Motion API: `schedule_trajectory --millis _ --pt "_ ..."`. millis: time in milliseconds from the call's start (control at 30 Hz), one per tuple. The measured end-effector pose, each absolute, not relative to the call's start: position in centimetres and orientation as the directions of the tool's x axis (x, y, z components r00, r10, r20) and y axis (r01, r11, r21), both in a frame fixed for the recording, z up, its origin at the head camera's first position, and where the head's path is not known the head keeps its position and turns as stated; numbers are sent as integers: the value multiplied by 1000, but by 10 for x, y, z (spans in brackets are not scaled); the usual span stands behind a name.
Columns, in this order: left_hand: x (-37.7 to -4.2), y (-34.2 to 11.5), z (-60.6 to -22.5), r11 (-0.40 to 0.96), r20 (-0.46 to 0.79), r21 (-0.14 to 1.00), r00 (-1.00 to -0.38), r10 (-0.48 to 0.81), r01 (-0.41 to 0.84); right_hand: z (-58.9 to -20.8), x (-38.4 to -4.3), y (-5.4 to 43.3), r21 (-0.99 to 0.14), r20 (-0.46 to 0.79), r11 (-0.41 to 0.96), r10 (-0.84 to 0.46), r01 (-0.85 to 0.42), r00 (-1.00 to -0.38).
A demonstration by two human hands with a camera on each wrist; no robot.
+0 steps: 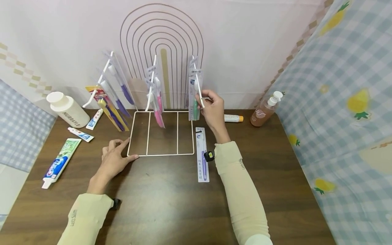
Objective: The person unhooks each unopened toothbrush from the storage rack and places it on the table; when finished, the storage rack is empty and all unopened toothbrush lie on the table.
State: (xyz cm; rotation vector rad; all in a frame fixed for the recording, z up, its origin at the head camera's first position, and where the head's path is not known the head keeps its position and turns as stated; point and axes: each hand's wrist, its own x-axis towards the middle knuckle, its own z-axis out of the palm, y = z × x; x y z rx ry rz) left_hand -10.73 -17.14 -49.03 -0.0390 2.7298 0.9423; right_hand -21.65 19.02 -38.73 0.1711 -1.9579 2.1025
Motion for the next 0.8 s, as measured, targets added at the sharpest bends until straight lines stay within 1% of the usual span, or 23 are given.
schedule_trajectory --millis 133,367,467,600,800 --pt "-108 -171 -490 791 -250 602 -967 57 -109 -386 -212 195 -951 278 -99 142 -293 -950" --pt "-107 -172 -491 788 -246 606 -967 60 -105 -381 -206 203 -947 283 -107 174 -304 -943" --pt "-107 -173 -492 773 -240 625 -969 56 -111 -384 -204 208 -947 283 -101 181 -304 -942" --pt "-108 -173 -494 768 -236 631 -970 50 -114 -390 -199 217 -957 275 -39 198 -288 -941" --pt "-107 -171 -491 786 -262 605 -964 52 -122 -409 -183 232 -973 230 78 222 -217 -948"
